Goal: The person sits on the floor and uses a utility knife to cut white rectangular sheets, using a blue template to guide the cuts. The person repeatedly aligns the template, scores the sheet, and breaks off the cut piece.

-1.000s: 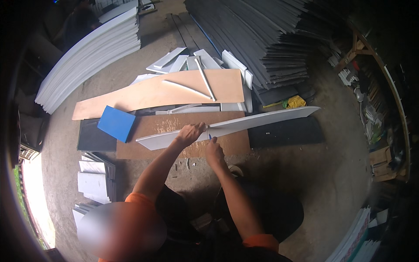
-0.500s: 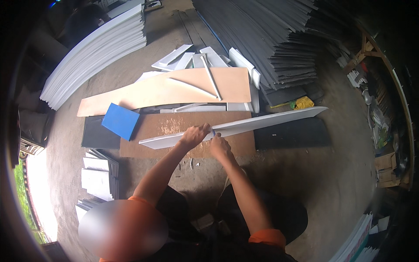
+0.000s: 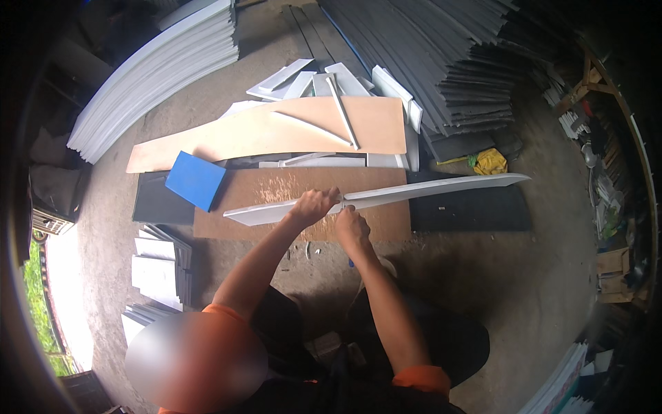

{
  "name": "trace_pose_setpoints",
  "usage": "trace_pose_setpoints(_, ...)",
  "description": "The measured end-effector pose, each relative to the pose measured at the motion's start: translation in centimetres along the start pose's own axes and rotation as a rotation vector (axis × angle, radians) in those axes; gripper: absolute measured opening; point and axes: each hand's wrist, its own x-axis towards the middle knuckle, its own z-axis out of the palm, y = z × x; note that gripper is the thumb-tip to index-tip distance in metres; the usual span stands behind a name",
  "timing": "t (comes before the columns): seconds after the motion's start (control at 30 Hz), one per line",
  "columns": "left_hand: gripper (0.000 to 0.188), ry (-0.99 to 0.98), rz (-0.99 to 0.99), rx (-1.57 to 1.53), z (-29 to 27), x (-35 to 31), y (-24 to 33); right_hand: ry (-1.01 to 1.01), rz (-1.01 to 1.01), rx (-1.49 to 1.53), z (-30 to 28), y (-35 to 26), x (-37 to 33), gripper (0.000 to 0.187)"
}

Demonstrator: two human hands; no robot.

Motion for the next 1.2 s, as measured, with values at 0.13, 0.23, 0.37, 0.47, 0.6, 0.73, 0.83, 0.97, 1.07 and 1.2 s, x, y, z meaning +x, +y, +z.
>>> trace_pose_setpoints(0.13,0.018,-0.093,-0.018,-0.126,-0.2,0.6,-0.1,-0.043,-0.025,0.027,-0.4,0.1,0.6,0.028)
trace_pose_setpoints(0.23,0.016,-0.154,-0.017,-0.158,-0.4,0.7,0.0,-0.089,0.027,0.024,0.2,-0.1,1.1,0.027)
trace_pose_setpoints(0.37,0.016,-0.133,0.008,-0.166,-0.3,0.3,-0.2,-0.076,0.002,0.076,0.2,-0.1,1.5,0.025)
trace_pose_setpoints(0.47,0.014,-0.095,0.064,-0.155,0.2,0.0,-0.3,-0.077,-0.013,0.109,1.2,0.4,2.2,0.024)
trace_pose_setpoints(0.6,0.011,-0.143,0.018,-0.153,0.0,0.6,-0.3,-0.062,-0.006,0.146,2.4,1.1,3.4,0.023)
trace_pose_setpoints(0.73,0.011,-0.141,-0.006,-0.183,-0.4,0.6,-0.6,-0.064,-0.015,0.173,2.9,1.1,4.1,0.023)
trace_pose_setpoints(0.83,0.014,-0.150,-0.026,-0.200,-0.4,0.8,-0.6,-0.094,-0.013,0.172,2.8,1.2,4.5,0.024)
trace_pose_setpoints(0.97,0.021,-0.178,-0.126,-0.331,-1.0,0.8,-0.1,-0.127,0.001,0.148,3.1,1.8,5.0,0.026)
trace_pose_setpoints(1.07,0.025,-0.133,-0.216,-0.398,-1.8,0.8,0.4,-0.158,0.015,0.138,2.7,1.3,4.7,0.026)
trace_pose_setpoints(1.2,0.028,-0.093,-0.234,-0.415,-2.5,1.2,0.9,-0.133,0.015,0.149,2.8,1.4,4.4,0.027)
